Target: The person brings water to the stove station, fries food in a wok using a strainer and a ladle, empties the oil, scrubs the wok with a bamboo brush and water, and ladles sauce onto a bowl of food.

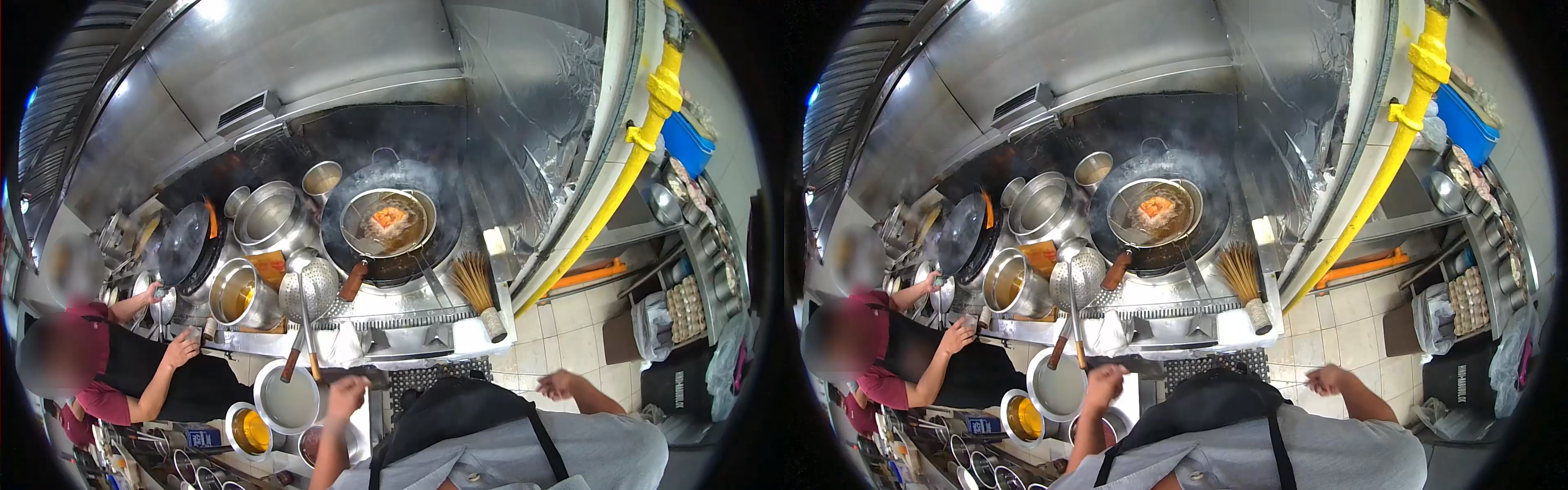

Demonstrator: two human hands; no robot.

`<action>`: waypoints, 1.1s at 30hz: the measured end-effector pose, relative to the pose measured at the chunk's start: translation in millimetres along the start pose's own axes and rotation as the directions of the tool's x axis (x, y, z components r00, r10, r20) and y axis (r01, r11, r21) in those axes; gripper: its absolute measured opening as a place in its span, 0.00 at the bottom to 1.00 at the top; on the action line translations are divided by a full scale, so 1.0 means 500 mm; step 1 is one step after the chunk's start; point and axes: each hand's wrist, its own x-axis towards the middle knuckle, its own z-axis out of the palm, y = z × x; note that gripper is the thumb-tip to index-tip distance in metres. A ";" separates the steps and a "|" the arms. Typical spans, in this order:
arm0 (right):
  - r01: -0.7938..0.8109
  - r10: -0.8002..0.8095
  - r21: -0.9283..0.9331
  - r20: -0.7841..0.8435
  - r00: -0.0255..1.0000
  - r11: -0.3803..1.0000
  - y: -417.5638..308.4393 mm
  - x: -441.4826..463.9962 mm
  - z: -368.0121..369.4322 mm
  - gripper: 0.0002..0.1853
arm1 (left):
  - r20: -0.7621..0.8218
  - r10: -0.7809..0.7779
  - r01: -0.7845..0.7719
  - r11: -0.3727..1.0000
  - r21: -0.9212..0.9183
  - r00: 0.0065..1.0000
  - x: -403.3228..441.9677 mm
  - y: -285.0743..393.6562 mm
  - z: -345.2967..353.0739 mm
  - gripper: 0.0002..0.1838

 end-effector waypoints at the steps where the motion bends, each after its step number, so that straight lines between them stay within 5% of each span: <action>1: 0.259 -0.263 -0.625 0.087 0.961 0.737 0.126 0.200 -0.209 0.15 | 0.055 -0.139 0.135 0.988 0.070 0.989 -0.021 -0.063 0.004 0.13; 2: 0.248 -0.506 -0.964 0.168 0.846 0.096 0.232 0.358 -0.377 0.10 | 0.075 -0.290 0.286 0.956 0.057 0.954 -0.056 -0.081 0.027 0.13; 4: -0.284 -0.261 -0.915 -0.360 0.896 0.287 0.215 0.157 -0.249 0.07 | -0.009 -0.303 0.249 0.763 0.597 0.953 -0.081 -0.204 0.038 0.17; 5: -0.279 -0.260 -0.920 -0.350 0.900 0.274 0.212 0.115 -0.249 0.07 | -0.024 -0.306 0.260 0.762 0.593 0.952 -0.100 -0.230 0.051 0.17; 7: 0.047 -0.443 -0.949 0.189 0.876 -0.313 0.208 0.096 -0.251 0.06 | -0.076 -0.483 0.434 0.694 0.575 0.872 -0.137 -0.266 0.069 0.17; 8: -0.012 -0.422 -0.888 -0.231 0.877 0.459 0.185 0.127 -0.237 0.07 | -0.101 -0.566 0.515 0.644 0.566 0.818 -0.161 -0.286 0.072 0.17; 9: -0.067 -0.094 -0.288 -0.511 0.854 0.955 0.151 0.161 -0.214 0.10 | -0.115 -0.569 0.523 0.633 0.571 0.814 -0.173 -0.345 0.069 0.17; 10: -0.070 -0.088 -0.286 -0.504 0.859 0.956 0.109 0.179 -0.206 0.10 | -0.176 -0.659 0.672 0.653 0.350 0.731 -0.169 -0.449 0.058 0.15; 12: 0.032 -0.276 -0.580 -0.338 0.900 0.814 0.004 0.211 -0.213 0.12 | -0.165 -0.777 0.783 0.621 -0.037 0.608 -0.187 -0.603 0.036 0.12; 13: 0.058 -0.431 -0.797 -0.263 0.863 0.602 -0.042 0.225 -0.209 0.16 | -0.109 -0.781 0.775 0.624 -0.100 0.614 -0.206 -0.649 0.022 0.11; 14: 0.232 -0.580 -0.957 0.092 0.810 0.173 -0.071 0.306 -0.271 0.13 | -0.058 -0.780 0.768 0.624 -0.145 0.623 -0.225 -0.686 0.015 0.11; 15: 0.262 -0.596 -0.811 -0.130 0.792 0.524 -0.122 0.200 -0.176 0.11 | -0.013 -0.767 0.756 0.635 -0.158 0.641 -0.237 -0.717 0.010 0.10; 17: 0.367 -0.590 -0.567 -0.276 0.759 0.738 -0.186 0.068 -0.064 0.10 | 0.066 -0.707 0.709 0.694 -0.128 0.704 -0.248 -0.738 0.012 0.09; 18: 0.365 -0.591 -0.572 -0.276 0.758 0.735 -0.200 0.047 -0.046 0.10 | 0.125 -0.625 0.634 0.773 -0.039 0.770 -0.250 -0.730 0.020 0.09; 19: 0.392 -0.599 -0.535 -0.291 0.746 0.749 -0.210 0.034 -0.035 0.09 | -0.004 -0.857 0.804 0.485 -0.345 0.515 -0.235 -0.722 0.030 0.09; 21: 0.410 -0.599 -0.500 -0.307 0.740 0.763 -0.209 0.038 -0.041 0.10 | 0.025 -0.818 0.757 0.520 -0.396 0.575 -0.213 -0.735 0.036 0.09; 24: 0.185 -0.461 -0.703 -0.225 0.858 0.687 -0.168 0.101 -0.112 0.14 | -0.012 -0.687 0.644 0.687 -0.337 0.727 -0.191 -0.703 0.053 0.08; 25: 0.034 -0.494 -0.955 -0.121 0.861 0.293 -0.144 0.132 -0.140 0.16 | -0.066 -0.609 0.592 0.788 -0.169 0.791 -0.188 -0.663 0.060 0.07; 26: -0.117 -0.476 -0.977 -0.019 0.879 -0.178 -0.121 0.151 -0.160 0.19 | -0.122 -0.496 0.506 0.860 0.066 0.860 -0.190 -0.631 0.062 0.07; 28: -0.115 -0.313 -0.991 -0.089 0.945 -0.065 -0.073 0.128 -0.149 0.14 | -0.180 -0.378 0.414 0.876 0.249 0.908 -0.200 -0.560 0.078 0.06; 30: 0.338 -0.050 -0.936 0.344 0.938 -0.100 -0.033 0.204 -0.249 0.14 | -0.111 -0.569 0.530 0.809 -0.254 0.815 -0.183 -0.630 0.053 0.06; 31: 0.189 -0.085 -0.969 0.204 0.975 -0.157 -0.018 0.331 -0.347 0.15 | -0.133 -0.635 0.528 0.725 -0.443 0.761 -0.191 -0.611 0.054 0.07; 32: 0.033 -0.119 -0.978 0.059 0.991 -0.206 -0.004 0.445 -0.432 0.18 | -0.182 -0.708 0.613 0.690 -0.385 0.682 -0.192 -0.592 0.057 0.07; 33: -0.119 -0.033 -0.983 -0.125 0.992 0.139 0.004 0.387 -0.327 0.15 | -0.196 -0.684 0.613 0.722 -0.322 0.703 -0.194 -0.589 0.052 0.08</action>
